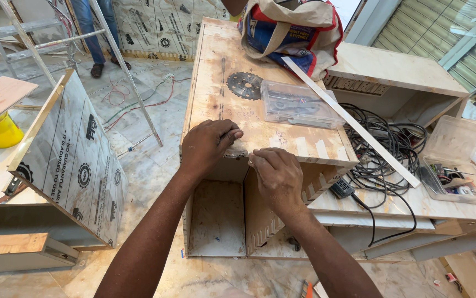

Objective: The person assembles a wooden cabinet by first handling a long white trim piece and a screwdriver. They then proceed to attach small white plastic corner protectors to the edges of the cabinet using a hammer and nails.

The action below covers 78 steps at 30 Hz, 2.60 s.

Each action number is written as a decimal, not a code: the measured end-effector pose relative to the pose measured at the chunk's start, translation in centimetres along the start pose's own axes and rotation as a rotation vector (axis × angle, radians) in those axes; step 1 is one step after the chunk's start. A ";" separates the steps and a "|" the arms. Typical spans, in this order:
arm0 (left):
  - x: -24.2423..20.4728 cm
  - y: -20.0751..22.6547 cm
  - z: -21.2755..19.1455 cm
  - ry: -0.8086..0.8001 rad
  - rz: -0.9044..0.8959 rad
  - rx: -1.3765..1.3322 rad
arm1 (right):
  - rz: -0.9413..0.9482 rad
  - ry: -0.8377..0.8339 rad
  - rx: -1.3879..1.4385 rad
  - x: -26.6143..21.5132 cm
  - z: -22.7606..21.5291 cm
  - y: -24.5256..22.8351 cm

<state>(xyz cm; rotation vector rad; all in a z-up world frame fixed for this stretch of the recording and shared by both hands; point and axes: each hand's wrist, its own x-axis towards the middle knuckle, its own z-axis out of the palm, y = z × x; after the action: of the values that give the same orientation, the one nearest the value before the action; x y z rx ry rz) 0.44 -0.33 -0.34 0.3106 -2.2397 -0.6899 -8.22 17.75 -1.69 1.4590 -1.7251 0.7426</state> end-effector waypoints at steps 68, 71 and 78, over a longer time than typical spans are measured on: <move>-15.2 -4.1 6.2 -0.134 -0.636 -1.111 | 1.116 -0.266 1.186 -10.1 7.8 -2.0; -15.0 -3.7 5.9 -0.168 -0.612 -1.092 | 1.114 -0.269 1.146 -9.8 8.1 -2.1; -14.5 -2.7 5.1 -0.361 -0.548 -0.970 | 1.152 -0.435 1.356 -9.7 7.0 -0.8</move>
<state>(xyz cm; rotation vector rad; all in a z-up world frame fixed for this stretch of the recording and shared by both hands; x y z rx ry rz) 6.63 5.48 -13.46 0.3117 -1.8367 -2.1377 -7.89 17.22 -13.66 1.2034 -2.5150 2.7531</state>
